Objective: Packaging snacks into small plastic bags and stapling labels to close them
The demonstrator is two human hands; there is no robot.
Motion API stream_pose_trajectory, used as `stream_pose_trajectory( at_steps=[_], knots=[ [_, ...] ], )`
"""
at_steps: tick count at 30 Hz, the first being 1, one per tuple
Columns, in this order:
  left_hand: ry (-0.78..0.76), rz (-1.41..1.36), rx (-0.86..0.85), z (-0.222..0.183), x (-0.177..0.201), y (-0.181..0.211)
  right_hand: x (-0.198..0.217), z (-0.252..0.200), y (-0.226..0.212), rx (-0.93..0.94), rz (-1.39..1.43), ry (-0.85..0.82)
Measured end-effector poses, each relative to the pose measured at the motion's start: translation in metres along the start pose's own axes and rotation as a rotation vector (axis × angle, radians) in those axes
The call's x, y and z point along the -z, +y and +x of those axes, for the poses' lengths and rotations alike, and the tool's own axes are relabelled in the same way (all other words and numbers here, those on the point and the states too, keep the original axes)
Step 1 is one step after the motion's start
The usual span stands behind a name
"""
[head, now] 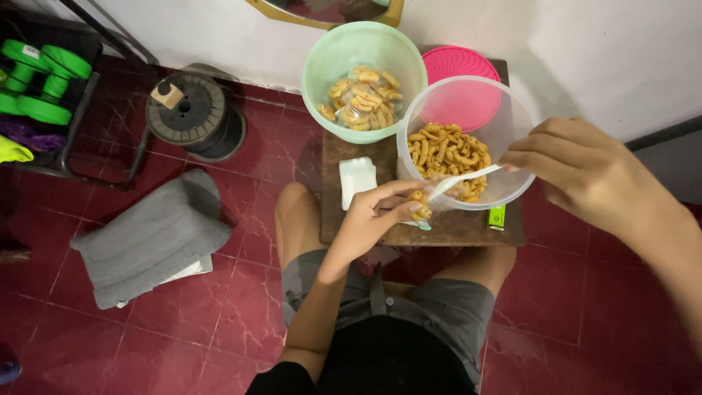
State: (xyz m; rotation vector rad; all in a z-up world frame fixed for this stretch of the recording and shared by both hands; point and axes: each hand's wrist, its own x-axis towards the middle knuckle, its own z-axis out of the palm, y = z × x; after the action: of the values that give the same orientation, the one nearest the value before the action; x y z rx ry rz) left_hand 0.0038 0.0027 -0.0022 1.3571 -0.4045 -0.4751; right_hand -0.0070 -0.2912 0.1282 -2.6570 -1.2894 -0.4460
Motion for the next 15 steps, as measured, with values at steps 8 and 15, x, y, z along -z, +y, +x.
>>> stream_pose_trajectory(
  at_steps=[8,15],
  knots=[
    [0.043,-0.050,0.001,-0.001,0.008,0.002,0.002,0.002,0.005,-0.064,0.165,0.039],
    [0.139,-0.037,-0.095,0.001,0.031,-0.009,-0.052,-0.025,0.074,-0.396,0.070,-0.003]
  ],
)
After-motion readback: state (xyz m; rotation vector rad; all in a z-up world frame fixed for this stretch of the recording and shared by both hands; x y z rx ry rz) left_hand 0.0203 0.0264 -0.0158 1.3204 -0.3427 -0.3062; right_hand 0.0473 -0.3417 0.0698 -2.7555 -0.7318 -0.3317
